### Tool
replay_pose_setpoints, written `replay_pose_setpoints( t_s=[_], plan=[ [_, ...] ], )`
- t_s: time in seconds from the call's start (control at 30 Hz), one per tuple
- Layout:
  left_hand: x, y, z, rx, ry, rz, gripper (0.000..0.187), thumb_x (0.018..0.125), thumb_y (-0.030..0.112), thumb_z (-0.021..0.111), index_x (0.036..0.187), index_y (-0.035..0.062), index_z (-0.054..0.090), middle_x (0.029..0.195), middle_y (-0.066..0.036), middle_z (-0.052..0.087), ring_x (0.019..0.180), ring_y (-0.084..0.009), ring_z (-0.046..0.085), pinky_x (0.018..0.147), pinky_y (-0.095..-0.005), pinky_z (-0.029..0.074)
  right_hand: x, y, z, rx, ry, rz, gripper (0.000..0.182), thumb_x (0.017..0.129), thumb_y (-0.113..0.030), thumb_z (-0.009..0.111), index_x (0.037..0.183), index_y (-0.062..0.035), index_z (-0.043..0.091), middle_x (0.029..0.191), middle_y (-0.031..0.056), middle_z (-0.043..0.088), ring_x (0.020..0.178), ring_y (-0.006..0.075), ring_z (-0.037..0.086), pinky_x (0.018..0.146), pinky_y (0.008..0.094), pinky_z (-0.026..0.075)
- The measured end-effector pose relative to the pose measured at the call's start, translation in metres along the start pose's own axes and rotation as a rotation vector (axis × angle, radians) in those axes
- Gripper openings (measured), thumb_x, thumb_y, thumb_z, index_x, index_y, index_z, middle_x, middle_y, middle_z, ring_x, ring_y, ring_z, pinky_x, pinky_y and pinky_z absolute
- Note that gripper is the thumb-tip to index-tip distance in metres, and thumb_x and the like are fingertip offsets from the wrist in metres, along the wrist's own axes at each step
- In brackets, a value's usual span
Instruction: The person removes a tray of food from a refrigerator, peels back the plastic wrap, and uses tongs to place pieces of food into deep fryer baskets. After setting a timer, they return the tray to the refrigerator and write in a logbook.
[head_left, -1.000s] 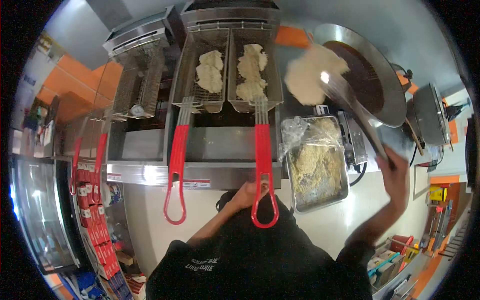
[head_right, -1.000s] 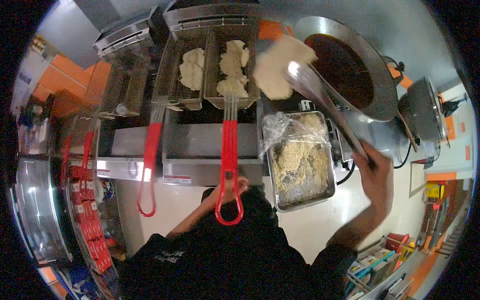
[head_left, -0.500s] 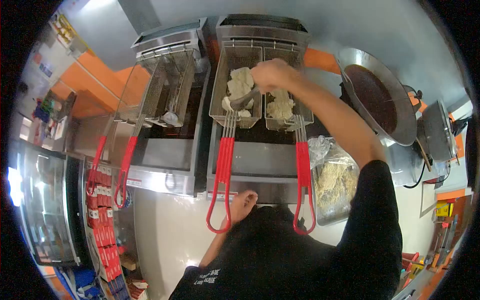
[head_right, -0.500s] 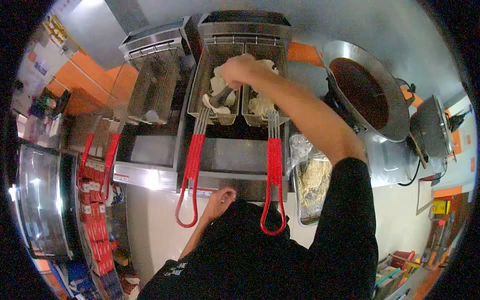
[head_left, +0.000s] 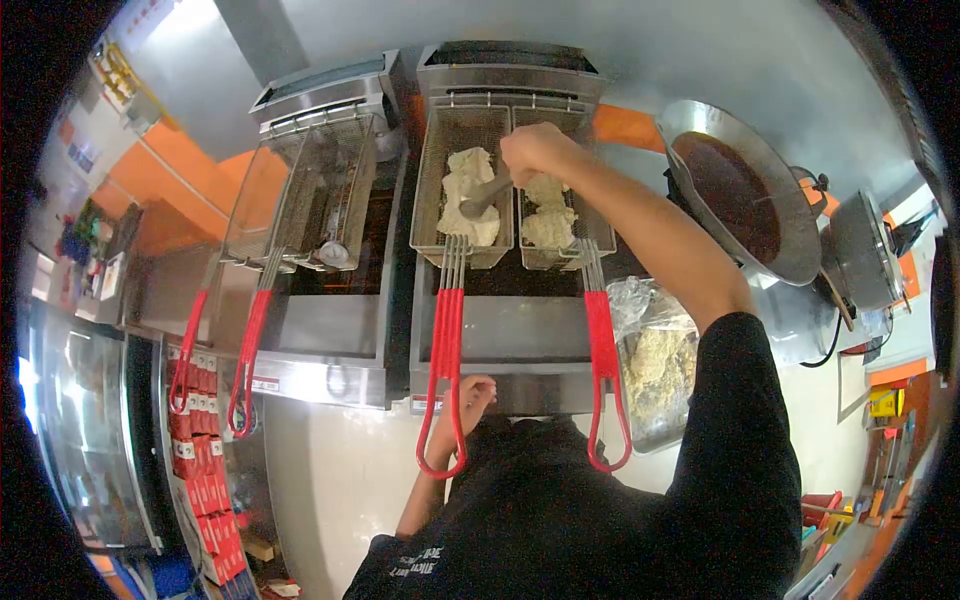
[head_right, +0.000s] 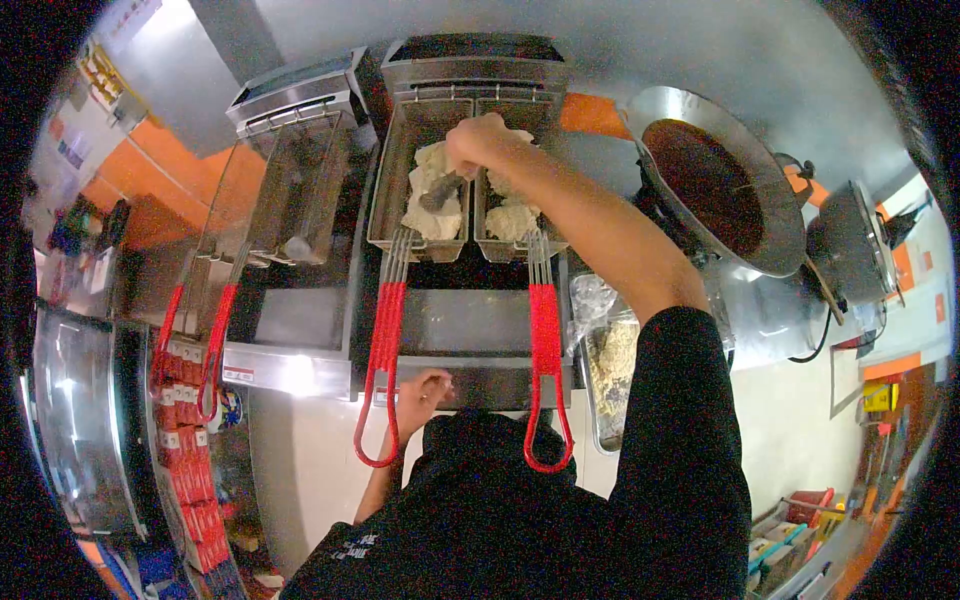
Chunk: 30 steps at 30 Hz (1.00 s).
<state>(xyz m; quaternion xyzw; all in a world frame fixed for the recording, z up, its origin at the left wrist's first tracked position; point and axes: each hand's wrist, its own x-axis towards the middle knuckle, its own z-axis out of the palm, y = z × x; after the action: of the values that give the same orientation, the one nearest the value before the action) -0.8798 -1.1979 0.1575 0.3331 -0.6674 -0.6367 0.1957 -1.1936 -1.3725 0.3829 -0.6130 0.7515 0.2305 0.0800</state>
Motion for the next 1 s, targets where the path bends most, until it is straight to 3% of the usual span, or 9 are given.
replay_pose_setpoints(
  t_s=[0.07, 0.17, 0.27, 0.47, 0.6, 0.7, 0.8, 0.9, 1.0],
  plan=[
    [0.003, 0.009, -0.003, 0.040, -0.012, 0.005, 0.013, 0.085, 0.008, 0.054, 0.094, -0.0011, 0.056, 0.079, -0.009, 0.061, 0.072, -0.0161, 0.063, 0.063, -0.0266, 0.049, 0.014, 0.008, 0.009, -0.011, 0.026, -0.013, 0.038, 0.056, -0.024, 0.074, 0.093, -0.0135, 0.068, 0.099, 0.0084, 0.065, 0.089, 0.0268, 0.063, 0.073, 0.0449, 0.048],
    [0.003, 0.022, -0.007, 0.091, -0.006, 0.047, 0.013, 0.086, 0.009, 0.054, 0.094, -0.0003, 0.056, 0.078, -0.008, 0.062, 0.071, -0.0145, 0.062, 0.061, -0.0254, 0.048, 0.018, 0.004, 0.004, 0.103, -0.140, 0.040, 0.030, 0.060, -0.025, 0.072, 0.087, -0.0128, 0.068, 0.097, 0.0077, 0.065, 0.088, 0.0263, 0.063, 0.072, 0.0454, 0.047],
    [-0.001, 0.007, -0.007, 0.045, 0.026, 0.066, 0.015, 0.088, 0.013, 0.054, 0.096, 0.0010, 0.056, 0.076, -0.006, 0.063, 0.069, -0.0118, 0.061, 0.057, -0.0239, 0.047, 0.020, 0.008, 0.000, 0.091, -0.163, 0.024, 0.023, 0.065, -0.026, 0.070, 0.081, -0.0106, 0.067, 0.091, 0.0078, 0.066, 0.083, 0.0252, 0.063, 0.070, 0.0418, 0.048],
    [-0.013, -0.018, -0.006, -0.027, 0.026, -0.049, 0.017, 0.088, 0.013, 0.054, 0.098, -0.0006, 0.056, 0.077, -0.009, 0.063, 0.071, -0.0138, 0.062, 0.064, -0.0254, 0.049, -0.019, 0.018, -0.038, 0.045, -0.153, -0.108, 0.028, 0.070, -0.030, 0.068, 0.076, -0.0024, 0.064, 0.069, 0.0075, 0.063, 0.061, 0.0218, 0.061, 0.056, 0.0380, 0.049],
    [-0.014, -0.021, -0.007, -0.019, 0.015, -0.037, 0.017, 0.088, 0.012, 0.053, 0.099, -0.0008, 0.055, 0.078, -0.009, 0.063, 0.073, -0.0142, 0.062, 0.066, -0.0259, 0.050, -0.042, 0.025, -0.054, 0.147, -0.151, -0.209, 0.019, 0.072, -0.024, 0.065, 0.067, -0.0057, 0.063, 0.049, 0.0028, 0.051, 0.043, 0.0134, 0.047, 0.039, 0.0312, 0.037],
    [-0.011, -0.024, -0.008, 0.031, 0.014, -0.023, 0.016, 0.088, 0.012, 0.053, 0.099, -0.0009, 0.055, 0.078, -0.008, 0.063, 0.075, -0.0142, 0.062, 0.066, -0.0258, 0.050, -0.035, 0.028, -0.051, 0.228, -0.162, -0.194, 0.021, 0.071, -0.027, 0.067, 0.070, -0.0057, 0.064, 0.050, 0.0038, 0.051, 0.043, 0.0147, 0.046, 0.039, 0.0327, 0.037],
    [-0.008, -0.014, -0.008, 0.034, 0.019, -0.027, 0.016, 0.088, 0.011, 0.053, 0.098, -0.0008, 0.055, 0.079, -0.008, 0.063, 0.074, -0.0135, 0.062, 0.065, -0.0255, 0.049, -0.022, 0.014, -0.035, 0.117, -0.163, -0.118, 0.033, 0.070, -0.033, 0.068, 0.085, -0.0033, 0.066, 0.081, 0.0114, 0.065, 0.067, 0.0218, 0.063, 0.056, 0.0361, 0.050],
    [-0.005, -0.011, -0.005, -0.007, 0.032, -0.036, 0.016, 0.088, 0.011, 0.054, 0.098, -0.0006, 0.055, 0.080, -0.008, 0.063, 0.074, -0.0126, 0.061, 0.064, -0.0253, 0.049, 0.002, 0.001, -0.013, -0.097, -0.130, -0.115, 0.034, 0.067, -0.029, 0.070, 0.090, -0.0051, 0.066, 0.089, 0.0134, 0.066, 0.078, 0.0246, 0.065, 0.064, 0.0380, 0.052],
    [-0.005, -0.022, -0.006, -0.086, 0.045, -0.036, 0.013, 0.085, 0.008, 0.055, 0.095, -0.0005, 0.055, 0.079, -0.007, 0.060, 0.074, -0.0129, 0.059, 0.066, -0.0257, 0.048, -0.007, 0.003, -0.012, -0.094, 0.152, -0.059, 0.030, 0.063, -0.022, 0.068, 0.089, -0.0056, 0.067, 0.089, 0.0140, 0.066, 0.085, 0.0278, 0.064, 0.070, 0.0407, 0.051]
  ],
)
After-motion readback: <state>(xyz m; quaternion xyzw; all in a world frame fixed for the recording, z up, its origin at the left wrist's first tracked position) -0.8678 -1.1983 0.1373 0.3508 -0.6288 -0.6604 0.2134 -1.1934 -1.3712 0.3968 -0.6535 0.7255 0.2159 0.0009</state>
